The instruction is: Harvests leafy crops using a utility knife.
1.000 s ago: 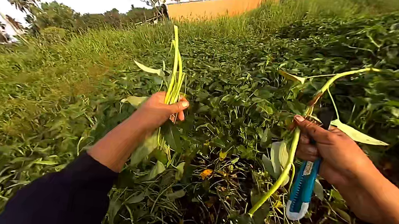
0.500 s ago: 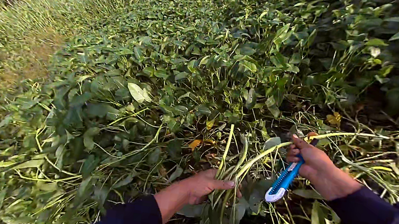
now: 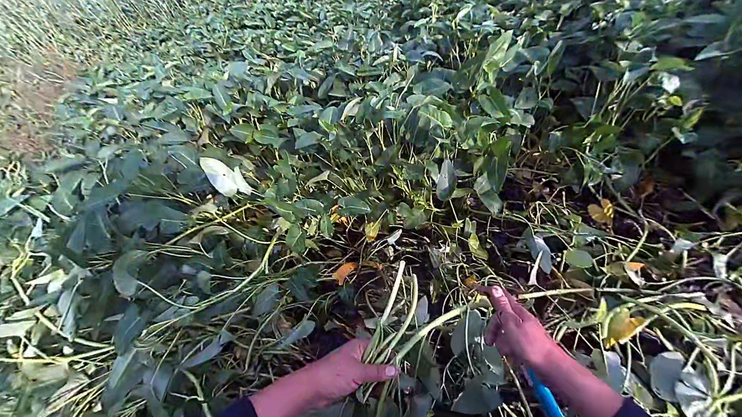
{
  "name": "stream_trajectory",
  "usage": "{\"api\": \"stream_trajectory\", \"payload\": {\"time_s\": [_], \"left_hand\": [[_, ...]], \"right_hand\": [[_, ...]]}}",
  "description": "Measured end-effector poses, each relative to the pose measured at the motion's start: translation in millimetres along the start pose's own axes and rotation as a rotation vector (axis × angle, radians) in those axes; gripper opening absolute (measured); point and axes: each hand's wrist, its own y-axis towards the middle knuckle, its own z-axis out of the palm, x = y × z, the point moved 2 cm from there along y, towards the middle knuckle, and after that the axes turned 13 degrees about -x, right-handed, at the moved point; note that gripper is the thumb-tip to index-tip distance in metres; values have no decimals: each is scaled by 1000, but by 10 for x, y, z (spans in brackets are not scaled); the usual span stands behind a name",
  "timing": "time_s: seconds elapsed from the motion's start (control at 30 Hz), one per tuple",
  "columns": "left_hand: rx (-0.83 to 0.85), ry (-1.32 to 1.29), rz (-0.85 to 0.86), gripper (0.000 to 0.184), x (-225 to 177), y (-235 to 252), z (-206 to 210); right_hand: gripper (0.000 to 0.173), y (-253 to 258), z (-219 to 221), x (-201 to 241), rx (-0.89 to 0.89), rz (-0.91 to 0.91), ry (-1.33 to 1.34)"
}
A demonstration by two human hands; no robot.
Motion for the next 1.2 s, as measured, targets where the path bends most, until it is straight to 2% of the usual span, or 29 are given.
{"api": "stream_trajectory", "payload": {"time_s": [0.03, 0.1, 0.2, 0.3, 0.37, 0.4, 0.47, 0.5, 0.6, 0.67, 0.73, 0.77, 0.83, 0.93, 0.97, 1.03, 1.13, 1.2], "left_hand": [[31, 7, -1, 15, -19, -21, 21], [112, 35, -8, 19, -66, -95, 32], [197, 65, -52, 22, -76, -170, -2], [172, 23, -82, 18, -9, -240, -197], [137, -6, -90, 14, -14, -431, -473], [89, -32, -104, 12, -23, -592, -651], [-69, -114, -116, 11, -12, -984, -1037], [-159, -164, -106, 14, 22, -1206, -1210], [-367, -292, -27, 33, 202, -1853, -1571], [-537, -371, 10, 39, 319, -2236, -1623], [-737, -476, 85, 45, 436, -2539, -1599], [-817, -529, 135, 46, 480, -2671, -1592], [-907, -578, 222, 44, 526, -2923, -1619], [-1017, -512, 263, 40, 490, -3200, -1596], [-1047, -468, 242, 41, 444, -3276, -1564], [-1062, -393, 202, 36, 351, -3392, -1509], [-1100, -320, 176, 24, 205, -3337, -1509], [-1109, -257, 222, 23, 56, -3100, -1579]], "right_hand": [[57, -5, 48, -38, 61, 79, 8], [56, 45, 140, -217, 84, 67, -3], [56, 121, 126, -396, 14, -245, -248], [52, 177, 74, -490, -114, -503, -517], [49, 315, -105, -586, -177, -502, -638], [52, 395, -215, -590, -147, -437, -683], [66, 607, -318, -449, 25, -327, -750], [71, 652, -250, -258, 118, -337, -766], [71, 547, 383, 700, 330, -613, -733], [54, 412, 994, 1311, 525, -849, -683], [38, 318, 1671, 1705, 717, -977, -602], [38, 277, 2025, 1829, 784, -990, -573], [50, 176, 2706, 1986, 844, -923, -570], [63, 157, 3462, 1945, 803, -629, -532], [61, 176, 3589, 1881, 769, -558, -482], [50, 186, 3605, 1753, 650, -551, -346], [32, 216, 3203, 1589, 492, -719, -153], [25, 212, 2865, 1518, 475, -706, -64]]}}
